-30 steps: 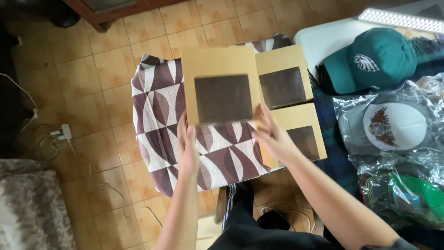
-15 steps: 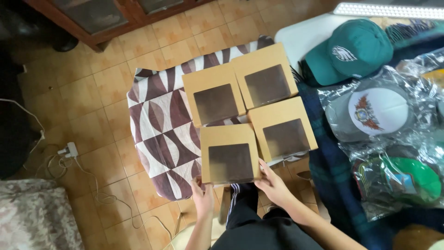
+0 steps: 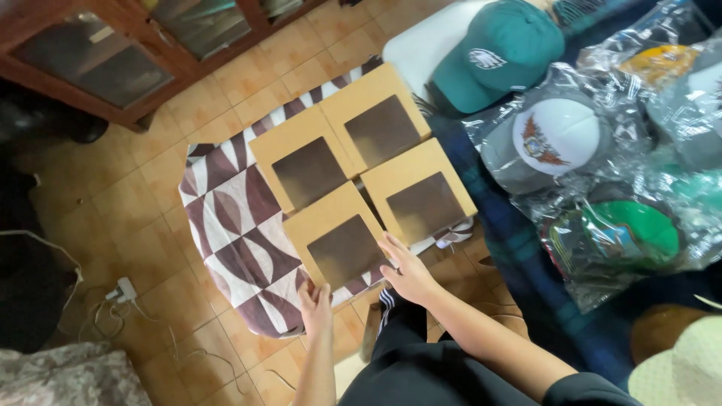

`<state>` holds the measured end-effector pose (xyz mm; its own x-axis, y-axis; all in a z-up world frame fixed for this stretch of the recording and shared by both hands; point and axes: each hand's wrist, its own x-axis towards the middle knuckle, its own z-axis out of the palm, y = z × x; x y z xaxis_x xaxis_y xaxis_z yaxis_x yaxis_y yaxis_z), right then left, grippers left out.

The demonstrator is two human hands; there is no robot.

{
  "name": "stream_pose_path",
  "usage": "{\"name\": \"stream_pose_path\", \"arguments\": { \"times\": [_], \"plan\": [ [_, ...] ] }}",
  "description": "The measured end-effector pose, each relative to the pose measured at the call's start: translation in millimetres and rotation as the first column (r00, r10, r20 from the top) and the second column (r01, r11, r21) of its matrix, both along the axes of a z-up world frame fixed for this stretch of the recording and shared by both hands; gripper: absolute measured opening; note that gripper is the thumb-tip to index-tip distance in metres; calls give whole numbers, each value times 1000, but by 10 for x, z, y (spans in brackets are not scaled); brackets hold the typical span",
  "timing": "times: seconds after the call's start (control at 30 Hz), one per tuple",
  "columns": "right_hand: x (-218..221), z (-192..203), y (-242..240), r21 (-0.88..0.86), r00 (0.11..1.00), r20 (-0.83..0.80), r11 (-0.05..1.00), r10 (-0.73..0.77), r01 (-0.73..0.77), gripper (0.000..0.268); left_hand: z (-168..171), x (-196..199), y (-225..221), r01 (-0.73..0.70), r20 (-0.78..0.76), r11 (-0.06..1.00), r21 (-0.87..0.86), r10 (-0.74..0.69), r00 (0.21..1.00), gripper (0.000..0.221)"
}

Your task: Steaming, brushing, and packaging hats into display boxes at a packing station.

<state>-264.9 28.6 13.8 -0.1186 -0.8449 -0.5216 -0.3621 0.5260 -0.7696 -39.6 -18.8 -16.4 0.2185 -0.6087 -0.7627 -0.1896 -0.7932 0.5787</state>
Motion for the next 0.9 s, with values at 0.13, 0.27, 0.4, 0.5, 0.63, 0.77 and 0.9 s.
{"name": "stream_pose_path", "arguments": {
  "times": [0.13, 0.27, 0.4, 0.5, 0.63, 0.77, 0.9],
  "plan": [
    [-354, -34, 709, -137, 966, 199, 972, -164, 194, 43, -337, -23, -149, 267, 145, 895, -357, -230, 962, 59],
    [-1049, 101, 1760, -312, 889, 288, 843, -356, 438, 37, 358, -797, -66, 510, 318, 625, -592, -400, 860, 49],
    [-1561, 638, 2871, -249, 698, 155, 656, -699, 713, 35, 1318, -1940, 303, 742, 234, 466, -482, -747, 622, 33],
    [-1781, 900, 3683, -234, 465, 197, 419, -863, 877, 39, 1626, -2811, 929, 734, -59, 394, -553, -898, 437, 29],
    [-1899, 918, 4623, -350, 81, 309, -33, -948, 936, 31, 1251, -3664, 1938, 666, -193, 219, -713, -975, 114, 28],
    [-1952, 506, 5270, -521, -158, 79, -176, -984, 835, 16, 513, -4188, 2885, 884, -116, 7, -467, -992, -53, 63],
    [-1882, -234, 5705, -270, -172, -122, -134, -978, 953, 36, 1029, -4170, 3404, 956, -65, -129, -264, -986, -151, 88]
  ]
}}
